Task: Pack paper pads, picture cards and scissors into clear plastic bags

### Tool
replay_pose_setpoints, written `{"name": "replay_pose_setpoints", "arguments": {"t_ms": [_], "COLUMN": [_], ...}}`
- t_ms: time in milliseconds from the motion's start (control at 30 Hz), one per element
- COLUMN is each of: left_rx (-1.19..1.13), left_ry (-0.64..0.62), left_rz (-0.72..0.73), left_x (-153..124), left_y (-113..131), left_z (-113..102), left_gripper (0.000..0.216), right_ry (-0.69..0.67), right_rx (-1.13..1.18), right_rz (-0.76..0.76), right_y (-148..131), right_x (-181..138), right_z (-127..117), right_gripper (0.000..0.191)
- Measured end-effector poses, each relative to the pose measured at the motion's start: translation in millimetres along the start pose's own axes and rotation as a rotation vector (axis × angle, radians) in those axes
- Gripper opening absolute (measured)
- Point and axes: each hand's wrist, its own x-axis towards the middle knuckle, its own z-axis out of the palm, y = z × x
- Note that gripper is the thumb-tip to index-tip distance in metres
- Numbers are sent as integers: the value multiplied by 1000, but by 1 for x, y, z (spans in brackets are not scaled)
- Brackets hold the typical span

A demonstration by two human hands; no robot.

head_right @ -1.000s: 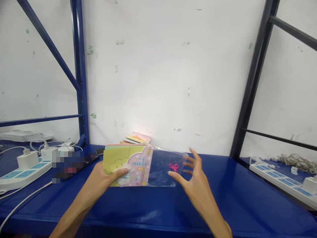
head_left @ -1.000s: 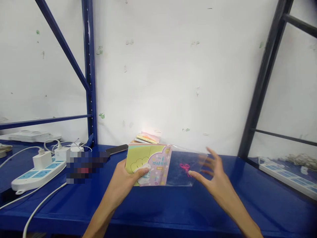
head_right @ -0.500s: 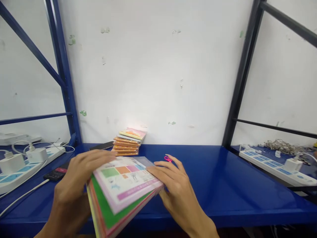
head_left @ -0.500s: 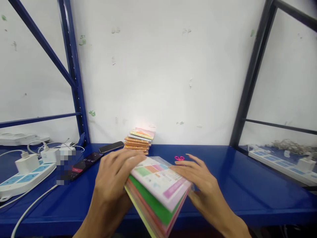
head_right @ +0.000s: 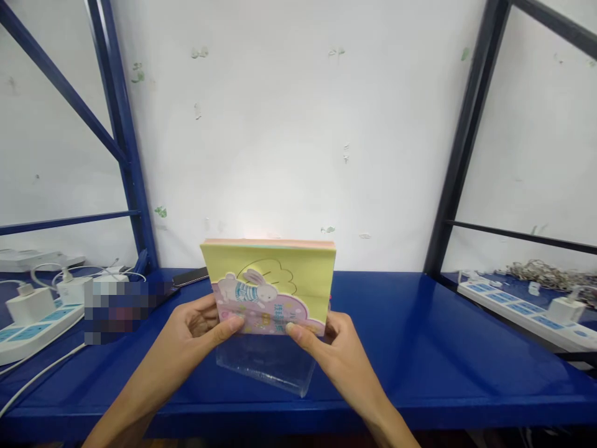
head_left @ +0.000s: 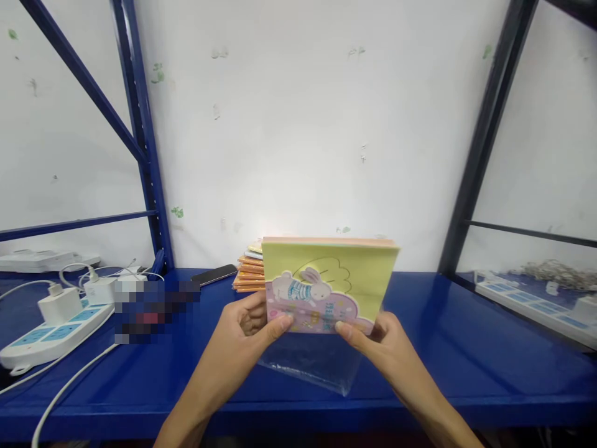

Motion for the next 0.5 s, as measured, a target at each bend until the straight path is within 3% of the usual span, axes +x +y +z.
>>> {"name": "replay_pose_setpoints", "arguments": {"t_ms": [167, 500], "left_rx": [45, -34], "left_ry": [57, 5], "left_rz": [37, 1], "left_x": [-2, 3], "left_y": [-1, -3], "left_z": [0, 4], "left_gripper": [48, 46], "right_ry": [6, -41], "right_rx": [-27, -84], "right_rz": [-18, 31], "right_y": [-1, -3], "right_x": [-1, -2], "right_z": [-1, -12], "right_gripper": [44, 41]}}
